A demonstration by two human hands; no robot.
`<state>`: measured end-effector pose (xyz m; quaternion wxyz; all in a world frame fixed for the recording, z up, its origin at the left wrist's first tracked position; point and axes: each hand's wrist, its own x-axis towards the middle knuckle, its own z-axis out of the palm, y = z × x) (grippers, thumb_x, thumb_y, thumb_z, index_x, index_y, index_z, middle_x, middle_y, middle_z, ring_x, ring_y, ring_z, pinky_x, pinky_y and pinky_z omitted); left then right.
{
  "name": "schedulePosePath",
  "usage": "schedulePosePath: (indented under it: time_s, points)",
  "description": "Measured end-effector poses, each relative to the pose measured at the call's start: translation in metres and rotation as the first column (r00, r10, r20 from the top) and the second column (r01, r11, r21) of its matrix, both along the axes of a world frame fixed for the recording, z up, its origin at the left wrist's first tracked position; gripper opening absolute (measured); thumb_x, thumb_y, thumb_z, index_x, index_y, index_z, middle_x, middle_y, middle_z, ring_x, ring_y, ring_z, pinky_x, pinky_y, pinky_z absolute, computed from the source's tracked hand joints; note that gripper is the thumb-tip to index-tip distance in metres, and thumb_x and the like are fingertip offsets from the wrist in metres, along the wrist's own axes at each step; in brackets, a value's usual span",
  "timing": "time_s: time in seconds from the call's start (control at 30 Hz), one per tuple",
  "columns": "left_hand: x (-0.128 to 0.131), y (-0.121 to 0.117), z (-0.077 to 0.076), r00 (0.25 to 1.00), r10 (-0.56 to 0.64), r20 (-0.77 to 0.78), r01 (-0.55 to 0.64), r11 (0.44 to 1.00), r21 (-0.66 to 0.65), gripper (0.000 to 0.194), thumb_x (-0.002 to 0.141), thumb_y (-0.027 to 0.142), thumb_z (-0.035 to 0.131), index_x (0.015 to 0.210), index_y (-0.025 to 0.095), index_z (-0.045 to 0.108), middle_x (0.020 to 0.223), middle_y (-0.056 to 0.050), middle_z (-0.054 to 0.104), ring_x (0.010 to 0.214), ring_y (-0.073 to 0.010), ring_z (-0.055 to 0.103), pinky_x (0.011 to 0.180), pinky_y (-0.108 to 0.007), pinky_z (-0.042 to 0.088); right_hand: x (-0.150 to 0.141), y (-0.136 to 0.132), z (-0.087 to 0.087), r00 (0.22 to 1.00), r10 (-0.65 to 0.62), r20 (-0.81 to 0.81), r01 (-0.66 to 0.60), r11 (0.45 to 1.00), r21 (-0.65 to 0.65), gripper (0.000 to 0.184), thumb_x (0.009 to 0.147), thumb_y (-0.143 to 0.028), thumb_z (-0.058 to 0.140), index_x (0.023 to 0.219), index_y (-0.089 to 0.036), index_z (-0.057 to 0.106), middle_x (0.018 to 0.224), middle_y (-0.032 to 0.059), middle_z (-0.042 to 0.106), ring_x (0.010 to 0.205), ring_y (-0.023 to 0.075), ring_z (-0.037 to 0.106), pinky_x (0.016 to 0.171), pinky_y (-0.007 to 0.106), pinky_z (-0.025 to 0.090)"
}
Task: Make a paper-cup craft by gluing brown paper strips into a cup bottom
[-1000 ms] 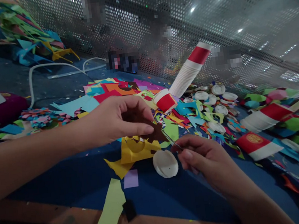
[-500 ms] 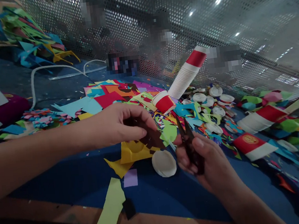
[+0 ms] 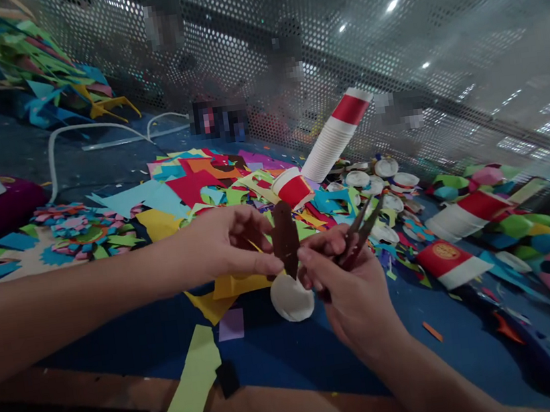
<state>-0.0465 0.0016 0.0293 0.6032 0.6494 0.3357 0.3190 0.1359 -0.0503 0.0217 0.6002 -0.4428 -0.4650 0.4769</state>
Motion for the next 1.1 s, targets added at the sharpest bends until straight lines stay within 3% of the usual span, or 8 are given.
schedulePosePath:
  time_s: [0.13,0.23,0.33,0.43,0.63,0.83,1.0,1.1]
  points:
    - [0.005,-0.006,-0.002,0.999,-0.048,0.005,0.048,0.999,-0.024,0.022,0.07,0.034,0.077,0.071,0.019,0.061,0.072,0.003,0.063,0.069,-0.0122,0.058,0.066,-0.023,0.046,-0.001,0.0,-0.001,0.998,-0.041,-0.04,0.042,0.998,0.039,0.043,0.069,-0.012,0.079,0.07,-0.022,0.037,0.066,-0.01,0.063,0.046,0.0049,0.053,0.053,0.022,0.05]
    - [0.004,-0.008,0.001,0.999,0.05,0.002,-0.05,0.999,-0.012,0.019,0.07,0.032,0.075,0.07,0.018,0.062,0.069,0.004,0.061,0.066,-0.0114,0.054,0.063,-0.023,0.042,0.001,-0.001,-0.001,0.999,0.025,-0.025,-0.025,1.0,0.003,0.039,0.072,-0.018,0.08,0.079,-0.023,0.043,0.071,-0.0096,0.064,0.045,0.0039,0.052,0.053,0.022,0.05]
    - [0.001,-0.007,0.008,0.979,0.2,-0.024,-0.2,0.98,0.006,0.019,0.069,0.034,0.072,0.069,0.018,0.061,0.065,0.003,0.058,0.063,-0.0119,0.052,0.059,-0.023,0.038,0.013,-0.003,-0.001,0.992,0.126,0.025,-0.124,0.99,-0.069,0.039,0.079,-0.032,0.078,0.1,-0.026,0.045,0.076,-0.0105,0.06,0.04,0.0014,0.041,0.045,0.019,0.04]
    - [-0.003,-0.005,0.014,0.964,0.261,-0.045,-0.26,0.965,0.033,0.02,0.068,0.036,0.069,0.068,0.018,0.059,0.066,0.002,0.06,0.063,-0.0128,0.053,0.057,-0.024,0.036,0.028,-0.005,0.001,0.961,0.249,0.118,-0.229,0.96,-0.16,0.036,0.084,-0.042,0.074,0.097,-0.025,0.045,0.078,-0.0095,0.054,0.044,0.0009,0.035,0.044,0.017,0.033]
    - [-0.012,0.002,0.02,0.981,0.175,-0.078,-0.168,0.982,0.088,0.019,0.066,0.034,0.066,0.064,0.018,0.056,0.066,0.002,0.059,0.065,-0.013,0.053,0.061,-0.024,0.038,0.039,-0.002,0.011,0.862,0.451,0.23,-0.367,0.87,-0.33,0.047,0.067,-0.056,0.085,0.085,-0.018,0.061,0.069,-0.0035,0.056,0.051,0.0052,0.042,0.046,0.019,0.034]
    - [-0.017,0.006,0.023,0.986,0.1,-0.133,-0.087,0.991,0.097,0.017,0.066,0.034,0.068,0.069,0.018,0.065,0.07,0.002,0.065,0.067,-0.0138,0.057,0.063,-0.025,0.04,0.037,-0.005,0.009,0.854,0.43,0.292,-0.32,0.878,-0.357,0.041,0.052,-0.036,0.094,0.08,-0.02,0.068,0.072,-0.0006,0.064,0.064,0.0121,0.056,0.059,0.023,0.048]
    - [-0.019,0.009,0.022,0.987,0.102,-0.126,-0.09,0.991,0.097,0.016,0.066,0.034,0.068,0.067,0.018,0.068,0.068,0.001,0.067,0.065,-0.0138,0.058,0.062,-0.025,0.041,0.04,-0.007,0.005,0.806,0.398,0.439,-0.296,0.912,-0.283,0.028,0.068,-0.037,0.084,0.091,-0.023,0.074,0.079,0.0022,0.07,0.069,0.0157,0.061,0.062,0.026,0.052]
    - [-0.022,0.013,0.023,0.984,0.091,-0.155,-0.07,0.989,0.134,0.014,0.066,0.033,0.069,0.064,0.019,0.068,0.063,0.002,0.065,0.061,-0.0127,0.056,0.059,-0.023,0.039,0.044,-0.006,0.008,0.775,0.396,0.492,-0.302,0.916,-0.263,0.033,0.071,-0.044,0.083,0.098,-0.026,0.079,0.085,0.0037,0.072,0.076,0.0187,0.064,0.068,0.029,0.054]
